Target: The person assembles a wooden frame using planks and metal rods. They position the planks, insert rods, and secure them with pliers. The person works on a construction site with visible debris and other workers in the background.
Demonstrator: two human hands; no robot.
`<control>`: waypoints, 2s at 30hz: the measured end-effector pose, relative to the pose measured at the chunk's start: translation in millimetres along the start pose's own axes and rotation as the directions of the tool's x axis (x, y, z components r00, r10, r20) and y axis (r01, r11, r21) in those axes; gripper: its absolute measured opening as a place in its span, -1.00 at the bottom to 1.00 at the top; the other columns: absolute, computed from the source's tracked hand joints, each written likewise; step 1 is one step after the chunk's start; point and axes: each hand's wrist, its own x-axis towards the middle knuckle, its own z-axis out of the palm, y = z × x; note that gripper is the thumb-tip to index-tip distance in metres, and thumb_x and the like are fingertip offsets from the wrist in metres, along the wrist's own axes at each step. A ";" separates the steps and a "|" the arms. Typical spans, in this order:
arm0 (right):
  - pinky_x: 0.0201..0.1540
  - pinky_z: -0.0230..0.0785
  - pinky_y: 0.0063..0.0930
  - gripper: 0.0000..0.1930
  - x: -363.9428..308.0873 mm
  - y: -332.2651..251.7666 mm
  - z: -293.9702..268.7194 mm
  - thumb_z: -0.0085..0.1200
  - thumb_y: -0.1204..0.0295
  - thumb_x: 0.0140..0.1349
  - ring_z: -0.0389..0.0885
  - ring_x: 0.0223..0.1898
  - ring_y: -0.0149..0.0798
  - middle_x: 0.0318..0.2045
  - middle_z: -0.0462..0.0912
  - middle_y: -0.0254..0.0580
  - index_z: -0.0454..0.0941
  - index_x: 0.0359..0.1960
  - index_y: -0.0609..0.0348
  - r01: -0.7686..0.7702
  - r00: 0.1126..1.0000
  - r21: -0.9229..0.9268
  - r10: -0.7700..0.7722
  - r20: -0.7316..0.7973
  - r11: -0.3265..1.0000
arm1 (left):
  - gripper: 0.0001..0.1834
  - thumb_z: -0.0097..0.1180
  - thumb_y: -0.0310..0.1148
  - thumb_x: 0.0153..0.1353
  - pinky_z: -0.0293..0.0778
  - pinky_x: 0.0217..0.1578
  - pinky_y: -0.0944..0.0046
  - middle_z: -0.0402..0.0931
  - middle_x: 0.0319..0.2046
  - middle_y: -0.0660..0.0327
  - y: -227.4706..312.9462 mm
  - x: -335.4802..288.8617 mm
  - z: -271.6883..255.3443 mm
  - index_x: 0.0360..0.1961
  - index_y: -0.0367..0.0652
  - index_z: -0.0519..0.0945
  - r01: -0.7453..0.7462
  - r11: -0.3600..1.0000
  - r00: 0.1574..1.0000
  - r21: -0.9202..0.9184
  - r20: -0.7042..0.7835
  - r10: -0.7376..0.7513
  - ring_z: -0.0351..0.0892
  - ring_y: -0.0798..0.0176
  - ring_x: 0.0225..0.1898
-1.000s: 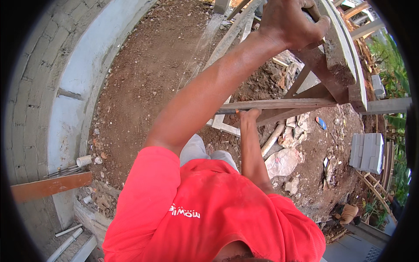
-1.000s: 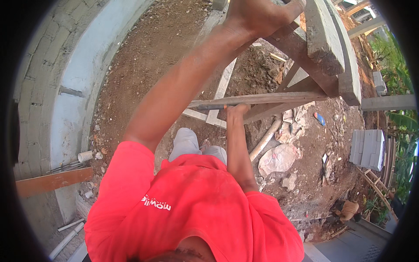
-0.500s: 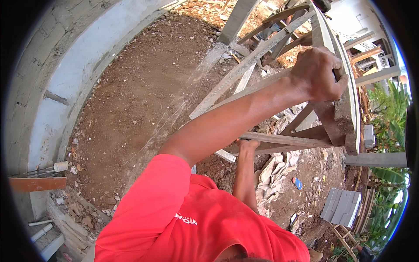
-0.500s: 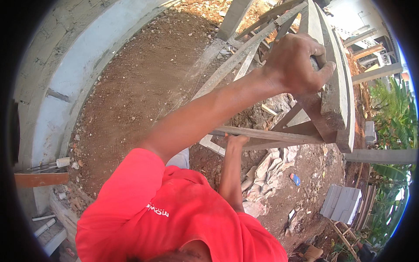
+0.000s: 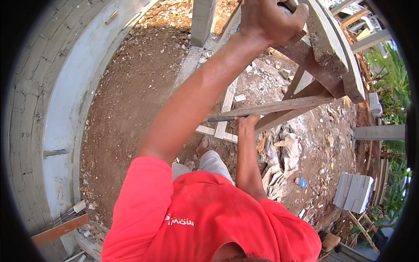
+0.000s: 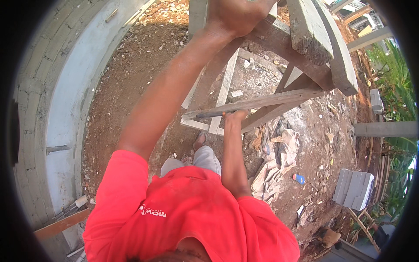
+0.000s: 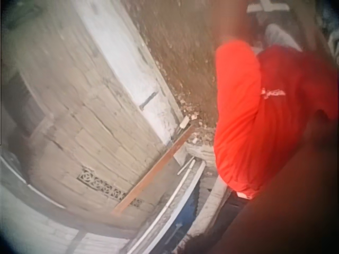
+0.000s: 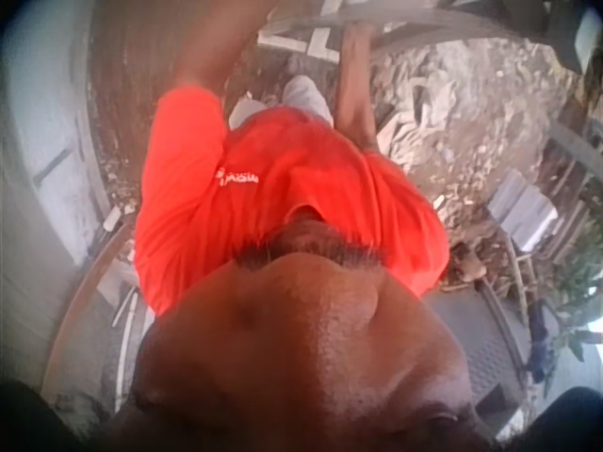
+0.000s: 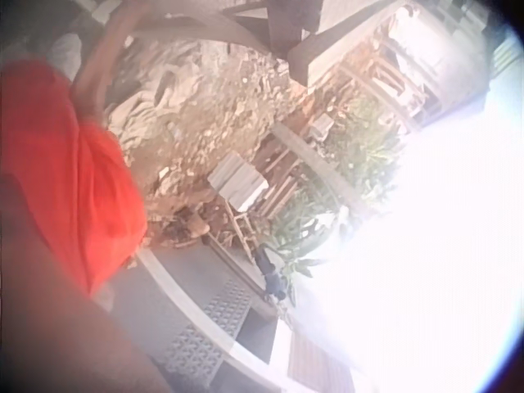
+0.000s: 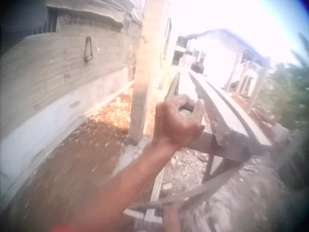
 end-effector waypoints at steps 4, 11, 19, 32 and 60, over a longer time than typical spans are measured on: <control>-0.26 0.39 0.15 -0.58 26.6 -24.3 95.5 -0.22 -0.03 0.51 0.45 -0.04 -0.06 -0.02 0.45 -0.13 0.38 0.03 0.05 0.012 0.991 0.065 -0.021 0.131 0.998 | -0.71 0.25 -0.29 0.20 0.53 -0.44 0.23 0.68 -0.63 0.07 -77.5 51.4 28.3 -0.58 -0.27 0.73 0.063 0.997 0.998 0.051 -0.002 -0.063 0.68 0.27 -0.54; 0.10 0.48 0.13 -0.58 134.4 -57.6 202.6 -0.30 0.01 0.57 0.47 -0.08 -0.08 -0.07 0.43 -0.14 0.39 0.04 0.08 -0.011 0.994 0.083 0.001 0.112 0.996 | -0.70 0.26 -0.30 0.18 0.48 -0.47 0.21 0.64 -0.67 0.10 -191.9 138.5 95.2 -0.63 -0.26 0.69 0.044 0.995 0.999 0.085 -0.033 -0.041 0.61 0.29 -0.57; 0.25 0.35 0.27 -0.53 256.7 -94.1 346.5 -0.32 -0.01 0.57 0.45 0.10 -0.04 0.10 0.41 -0.11 0.40 0.19 0.08 -0.009 0.994 0.057 0.003 0.114 0.998 | -0.73 0.21 -0.34 0.19 0.52 -0.44 0.25 0.68 -0.60 0.05 -339.9 225.8 152.8 -0.59 -0.28 0.70 0.053 0.993 0.997 0.109 0.057 -0.059 0.66 0.23 -0.54; -0.22 0.45 0.15 -0.59 446.5 -141.0 556.7 -0.29 0.04 0.53 0.53 -0.12 0.00 -0.08 0.47 -0.06 0.38 0.08 0.09 -0.064 0.998 0.158 0.060 0.031 0.985 | -0.73 0.24 -0.32 0.19 0.56 -0.38 0.22 0.72 -0.54 -0.01 -574.2 367.9 274.1 -0.46 -0.36 0.75 -0.034 0.995 0.999 0.098 0.007 0.033 0.73 0.22 -0.48; 0.23 0.56 0.06 -0.42 838.4 -222.9 1023.7 -0.11 -0.07 0.50 0.59 0.11 0.06 0.25 0.49 -0.05 0.42 0.26 0.16 -0.040 0.989 0.114 0.023 0.144 0.993 | -0.80 0.36 -0.26 0.10 0.65 -0.34 0.19 0.75 -0.51 0.14 -1079.0 668.2 426.2 -0.52 -0.17 0.77 -0.179 0.955 0.980 0.235 -0.049 0.195 0.79 0.12 -0.44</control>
